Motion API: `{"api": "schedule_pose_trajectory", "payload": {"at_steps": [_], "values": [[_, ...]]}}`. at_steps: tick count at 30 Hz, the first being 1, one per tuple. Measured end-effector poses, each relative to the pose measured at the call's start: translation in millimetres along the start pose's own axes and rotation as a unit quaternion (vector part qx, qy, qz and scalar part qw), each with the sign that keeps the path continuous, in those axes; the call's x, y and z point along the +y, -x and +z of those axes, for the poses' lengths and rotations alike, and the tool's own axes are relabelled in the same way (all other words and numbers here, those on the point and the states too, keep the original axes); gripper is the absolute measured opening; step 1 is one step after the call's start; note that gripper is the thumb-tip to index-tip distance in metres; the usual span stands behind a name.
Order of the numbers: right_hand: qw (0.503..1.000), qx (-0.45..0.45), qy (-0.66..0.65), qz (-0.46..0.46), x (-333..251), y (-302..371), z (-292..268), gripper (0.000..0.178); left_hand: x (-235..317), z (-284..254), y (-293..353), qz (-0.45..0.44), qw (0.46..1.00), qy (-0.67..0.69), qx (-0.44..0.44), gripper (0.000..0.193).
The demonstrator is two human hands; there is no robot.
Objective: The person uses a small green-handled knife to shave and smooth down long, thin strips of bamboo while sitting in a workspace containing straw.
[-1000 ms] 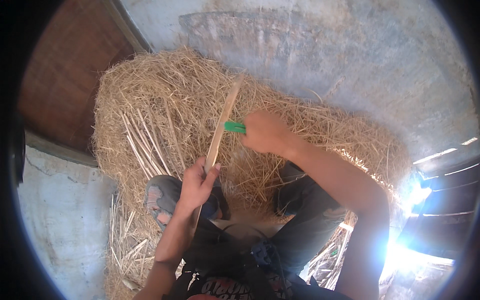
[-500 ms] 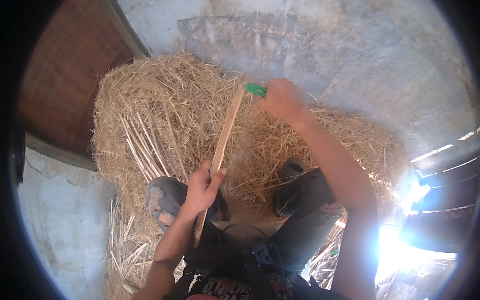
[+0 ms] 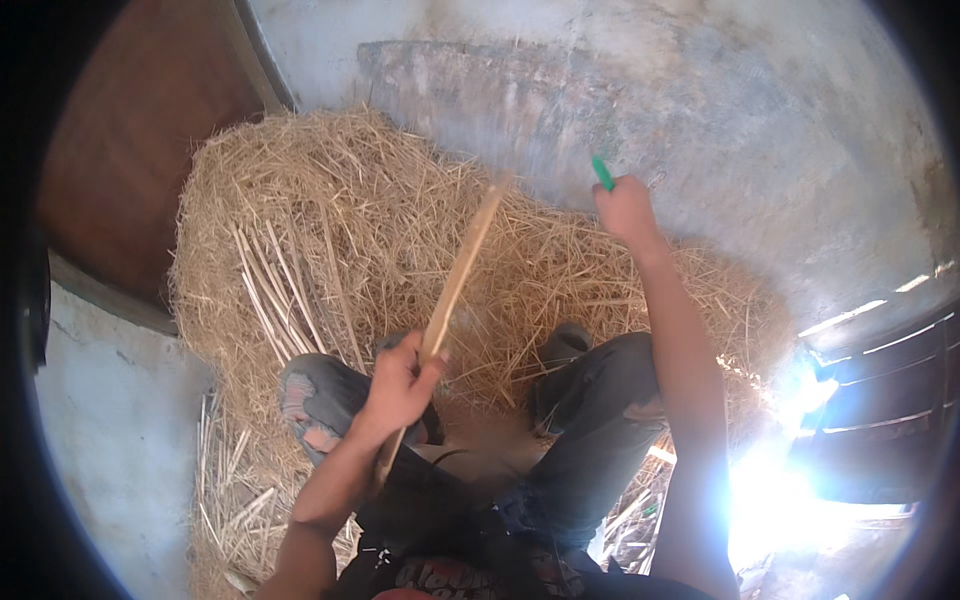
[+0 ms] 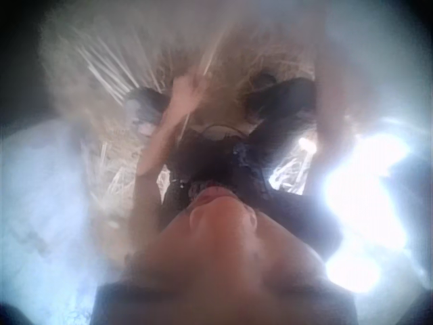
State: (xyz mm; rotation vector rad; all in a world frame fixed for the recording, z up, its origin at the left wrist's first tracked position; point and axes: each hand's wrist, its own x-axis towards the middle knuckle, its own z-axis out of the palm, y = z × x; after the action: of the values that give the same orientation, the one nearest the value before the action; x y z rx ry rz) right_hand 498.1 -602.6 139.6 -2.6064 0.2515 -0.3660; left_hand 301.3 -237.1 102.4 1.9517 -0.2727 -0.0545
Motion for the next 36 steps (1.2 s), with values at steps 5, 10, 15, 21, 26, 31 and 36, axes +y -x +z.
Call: {"api": "schedule_pose_trajectory", "payload": {"at_steps": [5, 10, 15, 21, 26, 31, 36], "values": [[0.994, -0.072, -0.076, -0.011, -67, 33, -23, 0.039, -1, -10, -3, -0.026, 1.0, 0.007, 0.006, 0.025], [0.981, -0.151, -0.045, -0.109, -96, 63, 0, 0.038, 2, -8, -8, -0.027, 0.999, 0.042, -0.001, 0.026], [0.948, -0.247, -0.031, -0.2, -121, 89, 23, 0.034, -25, -6, -11, -0.047, 0.989, 0.134, -0.032, 0.024], [0.944, -0.254, -0.037, -0.208, -126, 97, 41, 0.03, -25, -9, -10, -0.116, 0.958, 0.256, -0.047, 0.024], [0.973, -0.22, -0.017, -0.062, -119, 45, 0, 0.03, -18, -1, -9, -0.043, 0.996, 0.075, -0.019, 0.027], [0.974, -0.175, 0.034, -0.138, -96, 61, 10, 0.033, -2, 1, -11, -0.039, 0.999, -0.023, 0.006, 0.024], [0.973, -0.184, 0.024, -0.137, -101, 65, 13, 0.036, -2, 1, -12, -0.014, 0.999, -0.035, 0.023, 0.022]]}}
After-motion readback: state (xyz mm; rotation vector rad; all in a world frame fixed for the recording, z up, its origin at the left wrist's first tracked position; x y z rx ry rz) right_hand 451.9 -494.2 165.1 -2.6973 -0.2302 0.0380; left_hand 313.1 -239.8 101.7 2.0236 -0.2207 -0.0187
